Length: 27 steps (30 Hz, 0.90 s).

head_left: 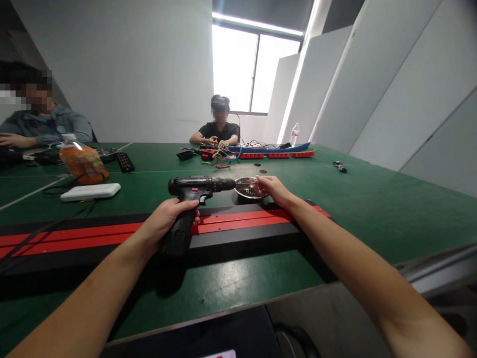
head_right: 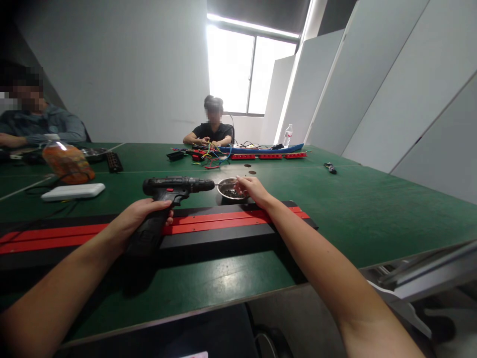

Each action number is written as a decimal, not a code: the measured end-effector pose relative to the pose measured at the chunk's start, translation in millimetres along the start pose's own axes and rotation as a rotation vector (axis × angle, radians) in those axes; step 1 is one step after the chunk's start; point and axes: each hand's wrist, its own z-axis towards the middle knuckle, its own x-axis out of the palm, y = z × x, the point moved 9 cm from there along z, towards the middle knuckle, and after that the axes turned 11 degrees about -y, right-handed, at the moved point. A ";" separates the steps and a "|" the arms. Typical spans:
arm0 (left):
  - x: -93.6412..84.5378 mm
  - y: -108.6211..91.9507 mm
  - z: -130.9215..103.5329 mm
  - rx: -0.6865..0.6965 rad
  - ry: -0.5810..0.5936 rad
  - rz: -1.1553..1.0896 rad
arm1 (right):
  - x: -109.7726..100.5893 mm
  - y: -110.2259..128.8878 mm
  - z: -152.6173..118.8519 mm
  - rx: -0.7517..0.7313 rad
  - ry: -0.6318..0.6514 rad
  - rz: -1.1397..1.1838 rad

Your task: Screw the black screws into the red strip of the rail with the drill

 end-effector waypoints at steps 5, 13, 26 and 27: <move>-1.5 1.4 2.2 -0.004 -0.014 -0.005 | -1.9 3.1 -1.2 -0.007 -0.012 0.010; -2.2 1.9 4.4 0.004 -0.022 -0.009 | -0.5 2.1 -2.0 -0.016 0.002 -0.048; -5.2 -11.3 -8.2 0.084 -0.039 0.056 | -13.0 2.4 6.0 -0.102 -0.149 -0.173; -6.0 -15.8 -10.9 0.117 -0.034 0.115 | -19.7 3.7 6.9 -0.132 -0.221 -0.258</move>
